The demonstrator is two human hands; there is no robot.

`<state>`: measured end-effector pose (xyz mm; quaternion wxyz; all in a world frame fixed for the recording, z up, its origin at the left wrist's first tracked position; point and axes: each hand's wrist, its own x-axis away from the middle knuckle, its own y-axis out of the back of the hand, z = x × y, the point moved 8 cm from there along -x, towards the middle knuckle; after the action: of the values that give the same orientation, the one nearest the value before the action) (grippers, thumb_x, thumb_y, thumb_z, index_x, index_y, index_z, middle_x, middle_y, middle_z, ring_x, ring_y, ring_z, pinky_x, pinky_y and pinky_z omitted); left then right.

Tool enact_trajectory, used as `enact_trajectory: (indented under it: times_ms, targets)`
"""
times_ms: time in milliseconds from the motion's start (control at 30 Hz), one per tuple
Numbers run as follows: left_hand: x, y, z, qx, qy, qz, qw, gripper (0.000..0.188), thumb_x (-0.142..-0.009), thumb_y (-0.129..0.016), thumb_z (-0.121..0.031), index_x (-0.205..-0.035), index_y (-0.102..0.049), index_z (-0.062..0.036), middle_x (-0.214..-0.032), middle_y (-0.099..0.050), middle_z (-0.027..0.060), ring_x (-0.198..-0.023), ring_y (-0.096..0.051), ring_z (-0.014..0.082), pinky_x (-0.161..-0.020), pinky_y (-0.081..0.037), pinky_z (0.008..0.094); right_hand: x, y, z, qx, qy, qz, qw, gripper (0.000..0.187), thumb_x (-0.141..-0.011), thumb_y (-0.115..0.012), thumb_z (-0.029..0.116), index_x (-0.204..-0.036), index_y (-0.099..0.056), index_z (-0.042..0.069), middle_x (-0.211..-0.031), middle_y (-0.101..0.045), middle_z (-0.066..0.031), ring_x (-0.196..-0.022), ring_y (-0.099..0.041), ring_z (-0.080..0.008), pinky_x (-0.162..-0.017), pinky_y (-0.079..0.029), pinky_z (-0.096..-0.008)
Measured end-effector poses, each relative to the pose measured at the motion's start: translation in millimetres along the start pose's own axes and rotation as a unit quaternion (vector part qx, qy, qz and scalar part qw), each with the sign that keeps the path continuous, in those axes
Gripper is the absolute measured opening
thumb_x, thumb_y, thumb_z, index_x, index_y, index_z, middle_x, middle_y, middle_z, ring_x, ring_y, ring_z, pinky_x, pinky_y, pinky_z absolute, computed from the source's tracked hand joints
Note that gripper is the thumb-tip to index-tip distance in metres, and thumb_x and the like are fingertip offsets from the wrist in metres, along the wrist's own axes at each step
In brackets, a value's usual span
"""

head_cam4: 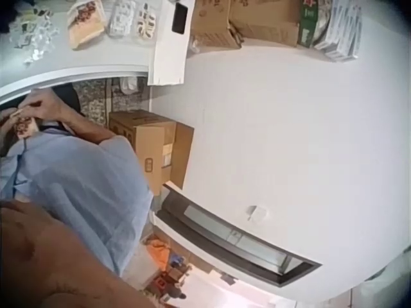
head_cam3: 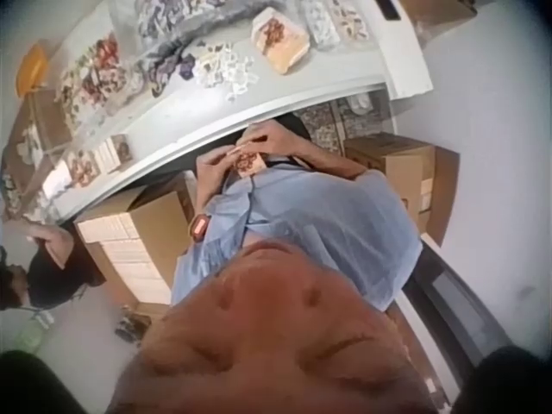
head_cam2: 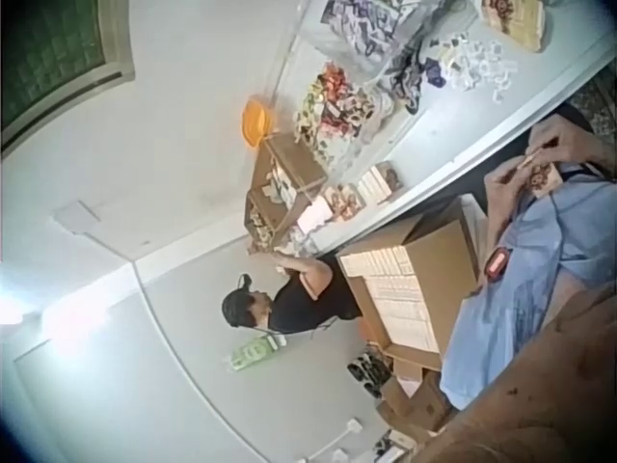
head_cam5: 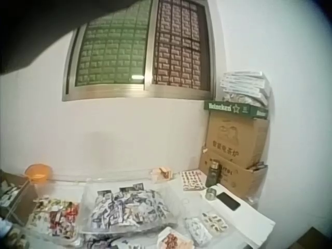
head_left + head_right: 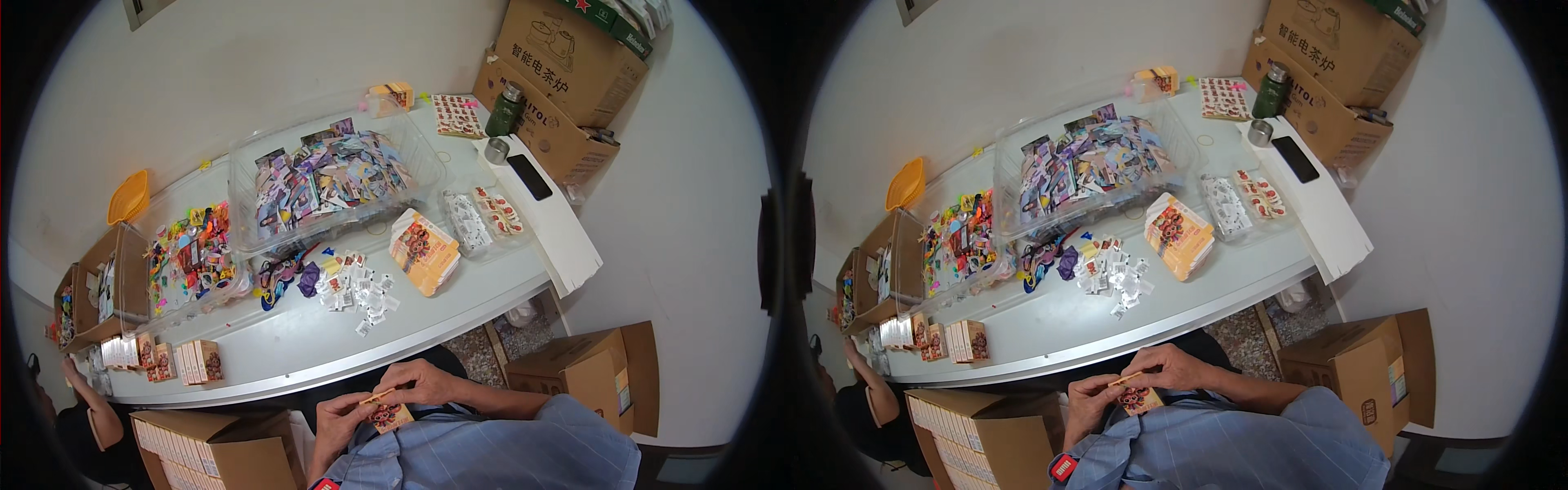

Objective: Packing small toy cards and stickers into individual paper retail boxes.

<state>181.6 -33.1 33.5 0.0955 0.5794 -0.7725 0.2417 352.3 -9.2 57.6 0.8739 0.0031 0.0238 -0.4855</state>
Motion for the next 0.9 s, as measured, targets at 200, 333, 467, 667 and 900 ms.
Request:
enact_trajectory:
  times_ms: [200, 333, 467, 667, 900]
  targets:
    - [2.3, -3.4, -5.2, -0.043, -0.079, -0.005, 0.996, 0.015, -0.087, -0.074, 0.003, -0.102, -0.076, 0.0036, -0.096, -0.075, 0.0134, -0.082, -0.069, 0.0144, -0.076, -0.056, 0.0250, 0.3, -0.9, 0.0, 0.009, 0.048, 0.034, 0.998, 0.028, -0.093, -0.073, 0.012, -0.120, -0.073, 0.006, -0.094, -0.071, -0.0069, -0.086, -0.065, -0.0137, -0.076, -0.051, -0.0271]
    - [8.5, -8.3, -38.5, -0.083, -0.164, -0.032, 0.982, 0.016, -0.084, -0.076, 0.005, -0.100, -0.076, 0.0017, -0.098, -0.075, 0.0142, -0.088, -0.068, 0.0166, -0.080, -0.054, 0.0266, -4.5, 3.6, -3.8, 0.025, -0.132, 0.027, 0.991, 0.034, -0.092, -0.075, 0.014, -0.125, -0.070, 0.007, -0.088, -0.069, -0.0025, -0.074, -0.057, -0.0054, -0.064, -0.046, -0.0229]
    - [12.9, -8.6, -76.3, -0.201, -0.308, -0.040, 0.929, 0.024, -0.081, -0.075, 0.004, -0.105, -0.075, 0.0000, -0.106, -0.072, 0.0120, -0.102, -0.064, 0.0189, -0.083, -0.051, 0.0285, -21.1, 8.6, 34.9, 0.005, -0.056, 0.032, 0.998, 0.032, -0.090, -0.076, 0.016, -0.119, -0.070, 0.005, -0.097, -0.068, -0.0043, -0.079, -0.058, -0.0075, -0.066, -0.047, -0.0248]
    - [-1.1, 28.0, -70.7, -0.165, -0.267, -0.152, 0.937, 0.033, -0.094, -0.060, -0.010, -0.125, -0.064, 0.0016, -0.118, -0.063, 0.0104, -0.095, -0.061, 0.0146, -0.079, -0.050, 0.0261, -35.6, 4.7, 65.5, 0.169, 0.188, -0.046, 0.966, 0.039, -0.084, -0.078, 0.010, -0.122, -0.069, 0.011, -0.124, -0.064, -0.0105, -0.100, -0.067, -0.0228, -0.083, -0.057, -0.0333]
    - [-16.8, 38.2, -47.6, 0.050, -0.115, -0.084, 0.989, 0.064, -0.093, -0.067, -0.003, -0.150, -0.039, -0.0006, -0.093, -0.070, 0.0098, -0.070, -0.065, 0.0097, -0.054, -0.050, 0.0214, -29.6, -14.7, 49.3, 0.296, 0.284, -0.041, 0.911, 0.040, -0.082, -0.075, 0.005, -0.121, -0.067, 0.013, -0.137, -0.056, -0.0107, -0.113, -0.063, -0.0282, -0.092, -0.056, -0.0368]
